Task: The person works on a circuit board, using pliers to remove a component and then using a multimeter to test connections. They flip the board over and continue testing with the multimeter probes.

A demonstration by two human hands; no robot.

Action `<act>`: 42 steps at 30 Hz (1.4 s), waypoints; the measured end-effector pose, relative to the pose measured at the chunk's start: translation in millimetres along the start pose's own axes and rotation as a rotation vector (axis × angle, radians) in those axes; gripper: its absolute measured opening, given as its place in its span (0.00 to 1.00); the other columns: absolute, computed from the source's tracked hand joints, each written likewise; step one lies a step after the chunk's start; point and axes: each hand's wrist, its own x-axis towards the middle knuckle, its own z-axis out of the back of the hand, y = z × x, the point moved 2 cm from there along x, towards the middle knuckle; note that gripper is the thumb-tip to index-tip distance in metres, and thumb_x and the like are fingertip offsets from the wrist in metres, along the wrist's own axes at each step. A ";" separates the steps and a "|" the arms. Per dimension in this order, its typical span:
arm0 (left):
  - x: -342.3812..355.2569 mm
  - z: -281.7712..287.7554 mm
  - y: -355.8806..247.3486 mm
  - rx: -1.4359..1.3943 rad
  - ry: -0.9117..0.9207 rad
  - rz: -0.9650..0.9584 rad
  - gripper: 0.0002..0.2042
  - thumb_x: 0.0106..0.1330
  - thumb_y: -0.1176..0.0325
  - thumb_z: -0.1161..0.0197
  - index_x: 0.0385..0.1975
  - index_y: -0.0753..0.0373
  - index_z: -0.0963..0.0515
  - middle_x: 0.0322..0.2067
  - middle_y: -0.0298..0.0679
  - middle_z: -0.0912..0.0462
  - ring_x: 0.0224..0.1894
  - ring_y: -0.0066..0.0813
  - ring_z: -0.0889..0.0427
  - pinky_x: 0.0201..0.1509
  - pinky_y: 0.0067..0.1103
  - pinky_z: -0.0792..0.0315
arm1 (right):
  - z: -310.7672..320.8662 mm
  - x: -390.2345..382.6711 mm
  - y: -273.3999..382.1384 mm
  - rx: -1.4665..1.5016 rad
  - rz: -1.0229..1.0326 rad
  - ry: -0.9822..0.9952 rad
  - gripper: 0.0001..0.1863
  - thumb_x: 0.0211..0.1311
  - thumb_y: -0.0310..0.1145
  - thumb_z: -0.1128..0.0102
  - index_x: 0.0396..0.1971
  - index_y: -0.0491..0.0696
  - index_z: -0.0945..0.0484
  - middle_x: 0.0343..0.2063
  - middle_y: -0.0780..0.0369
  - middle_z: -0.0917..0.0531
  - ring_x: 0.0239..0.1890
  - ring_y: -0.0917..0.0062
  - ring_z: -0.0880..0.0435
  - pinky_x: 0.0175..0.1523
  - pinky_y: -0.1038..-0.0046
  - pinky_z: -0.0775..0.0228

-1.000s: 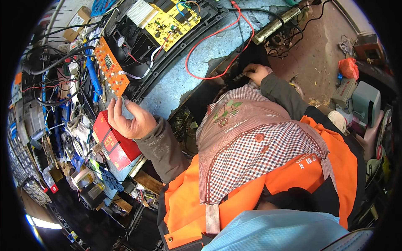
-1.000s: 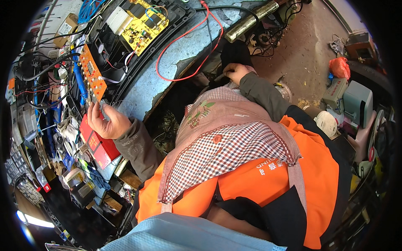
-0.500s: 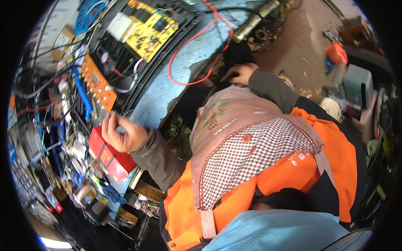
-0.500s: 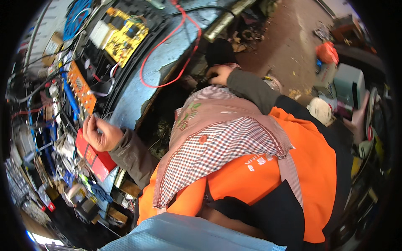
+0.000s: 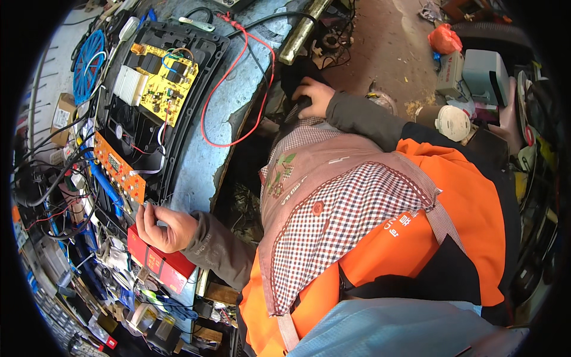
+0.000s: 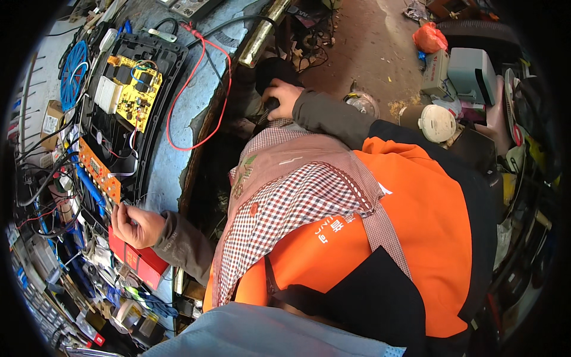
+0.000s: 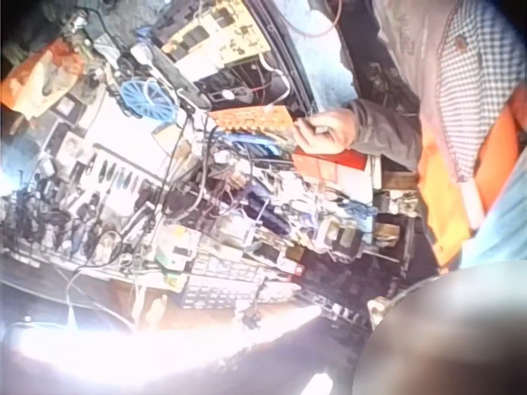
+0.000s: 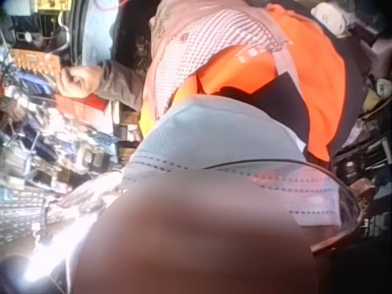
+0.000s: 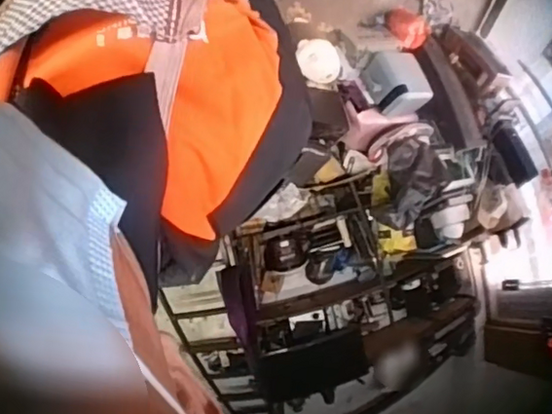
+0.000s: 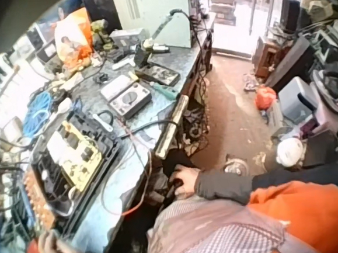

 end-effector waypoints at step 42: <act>-0.8 0.5 3.0 -0.048 0.025 0.000 0.07 0.68 0.87 0.32 0.40 0.73 0.10 0.49 0.51 0.12 0.50 0.39 0.11 0.58 0.29 0.16 | 67.5 15.2 61.8 1.562 -0.394 -0.408 0.25 0.87 0.53 0.45 0.61 0.45 0.20 0.48 0.56 0.14 0.45 0.69 0.14 0.52 0.67 0.15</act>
